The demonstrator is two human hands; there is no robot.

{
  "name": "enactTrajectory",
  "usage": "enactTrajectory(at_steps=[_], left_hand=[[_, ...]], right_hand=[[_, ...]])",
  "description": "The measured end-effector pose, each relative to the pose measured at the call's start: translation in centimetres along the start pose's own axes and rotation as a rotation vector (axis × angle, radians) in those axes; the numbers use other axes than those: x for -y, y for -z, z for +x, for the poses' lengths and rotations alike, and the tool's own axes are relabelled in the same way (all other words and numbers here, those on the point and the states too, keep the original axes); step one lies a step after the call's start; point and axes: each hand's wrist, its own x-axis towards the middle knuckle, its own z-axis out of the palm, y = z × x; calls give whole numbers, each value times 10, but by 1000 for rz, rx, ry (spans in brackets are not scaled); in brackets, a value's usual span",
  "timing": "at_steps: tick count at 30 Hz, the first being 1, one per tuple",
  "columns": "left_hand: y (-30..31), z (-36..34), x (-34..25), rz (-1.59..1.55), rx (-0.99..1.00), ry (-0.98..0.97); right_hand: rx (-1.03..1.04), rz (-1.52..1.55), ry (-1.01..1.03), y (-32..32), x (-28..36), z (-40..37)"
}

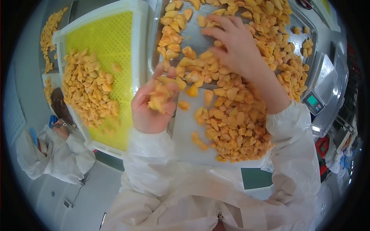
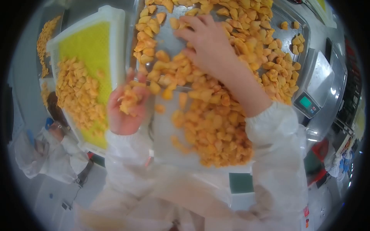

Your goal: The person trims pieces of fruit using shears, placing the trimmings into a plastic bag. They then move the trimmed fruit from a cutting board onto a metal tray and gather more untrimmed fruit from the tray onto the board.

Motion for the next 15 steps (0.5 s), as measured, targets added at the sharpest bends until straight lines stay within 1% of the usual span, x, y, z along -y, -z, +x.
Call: enactTrajectory(at_steps=[2,3,4,6,9,10,13,15], left_hand=[[16,0,-7,-39,89,31],[23,-3,-10,-59,127,47],[26,-4,-11,-28,96,37],[26,-4,-10,-74,95,72],[23,-2,-4,-110,101,110],[22,-2,-2,-112,114,119],[28,-2,2,-99,149,130],[30,-2,3,-67,151,119]], right_hand=[[31,39,-72,19,15,-18],[60,109,-116,26,19,-29],[87,178,-161,34,24,-40],[149,402,-256,46,20,-62],[85,404,-663,71,6,-61],[103,356,-725,78,2,-60],[-17,-115,-219,78,-11,-71],[-71,-136,-198,68,0,-71]])
